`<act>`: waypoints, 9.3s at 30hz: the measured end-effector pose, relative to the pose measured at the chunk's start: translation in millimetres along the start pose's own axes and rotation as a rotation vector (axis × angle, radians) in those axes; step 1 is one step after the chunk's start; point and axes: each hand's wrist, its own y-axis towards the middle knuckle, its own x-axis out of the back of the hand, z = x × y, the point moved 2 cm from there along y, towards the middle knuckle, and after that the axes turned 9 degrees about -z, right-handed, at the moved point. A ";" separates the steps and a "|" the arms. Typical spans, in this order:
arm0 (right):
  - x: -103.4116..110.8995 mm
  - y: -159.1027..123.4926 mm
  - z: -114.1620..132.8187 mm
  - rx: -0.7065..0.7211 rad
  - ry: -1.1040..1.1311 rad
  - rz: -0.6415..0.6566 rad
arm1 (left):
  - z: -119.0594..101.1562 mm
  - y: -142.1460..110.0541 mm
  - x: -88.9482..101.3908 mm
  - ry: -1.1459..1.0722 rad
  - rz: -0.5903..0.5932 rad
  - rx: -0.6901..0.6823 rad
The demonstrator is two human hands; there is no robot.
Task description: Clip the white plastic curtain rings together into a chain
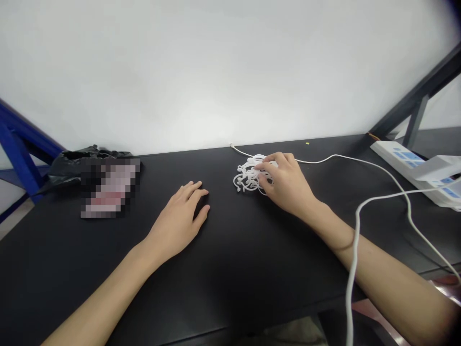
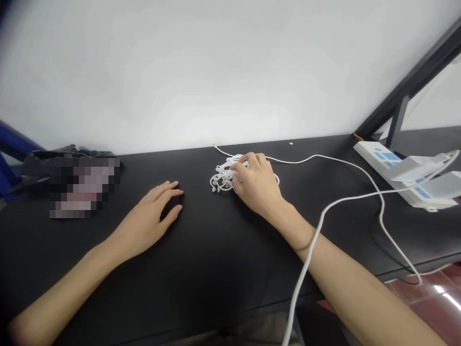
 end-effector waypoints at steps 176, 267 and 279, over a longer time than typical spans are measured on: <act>17.0 -17.8 56.4 -0.030 0.811 0.127 | -41.9 17.2 5.3 -0.370 -0.160 0.004; 10.6 -12.0 50.7 -0.183 0.760 0.107 | -38.9 9.8 20.3 -0.227 -0.160 -0.492; 18.7 -12.0 52.2 -0.098 0.799 0.119 | -37.9 11.1 17.2 -0.118 -0.269 -0.588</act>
